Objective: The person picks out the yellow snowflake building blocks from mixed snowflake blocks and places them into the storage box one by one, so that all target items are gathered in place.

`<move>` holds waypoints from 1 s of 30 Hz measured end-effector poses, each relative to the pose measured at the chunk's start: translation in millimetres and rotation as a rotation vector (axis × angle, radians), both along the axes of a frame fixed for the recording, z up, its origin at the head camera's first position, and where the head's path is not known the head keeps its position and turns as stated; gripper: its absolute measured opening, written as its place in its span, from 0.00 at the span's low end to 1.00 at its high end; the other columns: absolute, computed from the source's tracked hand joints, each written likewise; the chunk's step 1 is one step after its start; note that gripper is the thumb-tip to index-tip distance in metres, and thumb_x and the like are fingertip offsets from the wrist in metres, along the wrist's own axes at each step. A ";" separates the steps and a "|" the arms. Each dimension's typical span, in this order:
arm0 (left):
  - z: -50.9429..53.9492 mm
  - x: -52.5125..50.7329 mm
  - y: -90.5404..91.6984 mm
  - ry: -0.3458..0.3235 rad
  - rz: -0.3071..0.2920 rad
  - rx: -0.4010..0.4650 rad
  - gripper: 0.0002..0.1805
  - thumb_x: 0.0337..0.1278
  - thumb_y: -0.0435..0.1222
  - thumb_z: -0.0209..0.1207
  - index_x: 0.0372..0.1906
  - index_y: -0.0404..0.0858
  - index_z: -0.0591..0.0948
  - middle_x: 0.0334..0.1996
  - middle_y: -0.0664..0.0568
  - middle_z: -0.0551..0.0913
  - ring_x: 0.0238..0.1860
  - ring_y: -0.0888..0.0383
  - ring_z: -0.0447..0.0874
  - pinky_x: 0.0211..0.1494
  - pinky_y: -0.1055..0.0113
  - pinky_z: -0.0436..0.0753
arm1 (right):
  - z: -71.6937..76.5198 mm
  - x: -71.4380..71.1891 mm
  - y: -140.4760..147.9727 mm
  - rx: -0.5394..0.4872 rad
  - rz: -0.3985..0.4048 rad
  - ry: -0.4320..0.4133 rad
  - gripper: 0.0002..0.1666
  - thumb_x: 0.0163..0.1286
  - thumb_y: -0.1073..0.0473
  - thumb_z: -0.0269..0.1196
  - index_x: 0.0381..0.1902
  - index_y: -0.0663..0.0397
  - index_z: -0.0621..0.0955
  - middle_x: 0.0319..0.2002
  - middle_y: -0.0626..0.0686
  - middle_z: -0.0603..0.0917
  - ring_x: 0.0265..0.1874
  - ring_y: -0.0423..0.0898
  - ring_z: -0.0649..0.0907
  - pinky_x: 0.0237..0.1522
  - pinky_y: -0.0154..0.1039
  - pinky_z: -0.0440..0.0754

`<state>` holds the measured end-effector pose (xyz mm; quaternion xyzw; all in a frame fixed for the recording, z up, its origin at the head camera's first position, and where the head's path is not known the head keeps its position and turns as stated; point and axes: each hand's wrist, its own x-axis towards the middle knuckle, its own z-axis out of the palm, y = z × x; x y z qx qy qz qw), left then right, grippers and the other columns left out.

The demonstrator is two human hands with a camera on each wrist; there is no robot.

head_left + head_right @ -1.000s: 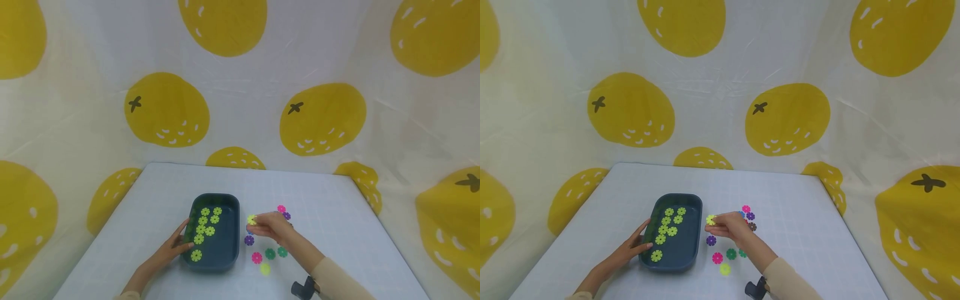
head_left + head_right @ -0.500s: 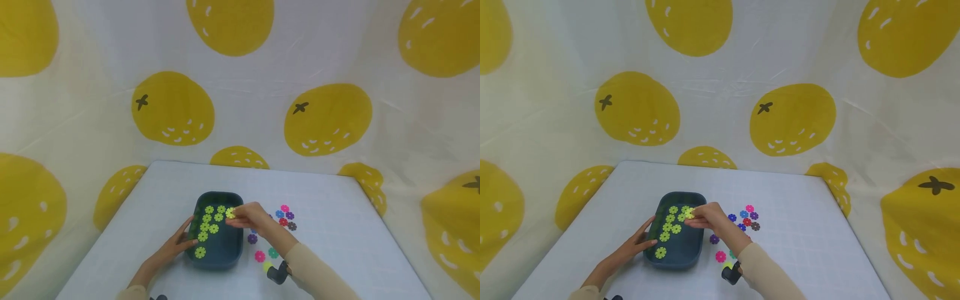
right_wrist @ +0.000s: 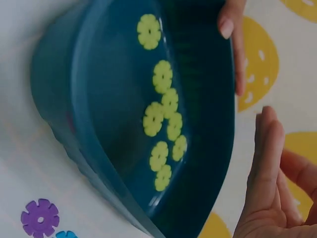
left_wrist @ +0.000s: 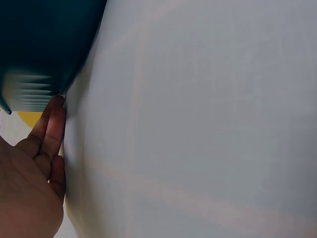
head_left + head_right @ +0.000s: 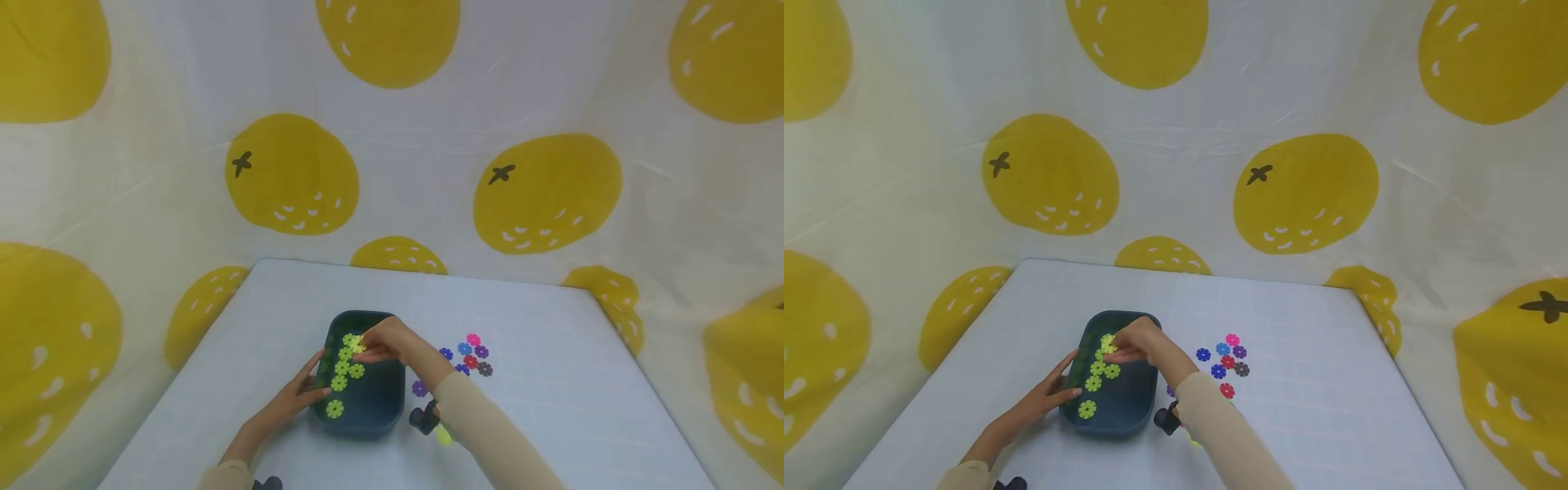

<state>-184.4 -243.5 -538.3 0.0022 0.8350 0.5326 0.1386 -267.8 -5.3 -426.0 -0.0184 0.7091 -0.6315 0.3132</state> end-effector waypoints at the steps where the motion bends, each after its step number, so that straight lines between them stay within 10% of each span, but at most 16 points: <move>1: 0.0 -0.3 -0.1 0.001 -0.002 0.002 0.45 0.64 0.51 0.62 0.78 0.67 0.48 0.79 0.39 0.51 0.72 0.35 0.62 0.67 0.32 0.65 | -0.6 -2.2 -1.9 0.020 0.015 0.004 0.14 0.67 0.68 0.61 0.46 0.74 0.83 0.33 0.66 0.88 0.34 0.55 0.90 0.39 0.42 0.86; 30: 5.4 2.0 -1.4 0.019 -0.045 0.047 0.45 0.66 0.47 0.61 0.79 0.62 0.49 0.74 0.35 0.61 0.68 0.38 0.68 0.64 0.33 0.69 | -34.9 -18.5 -32.8 0.544 0.352 0.202 0.08 0.64 0.69 0.61 0.26 0.66 0.84 0.22 0.61 0.87 0.24 0.54 0.89 0.32 0.44 0.88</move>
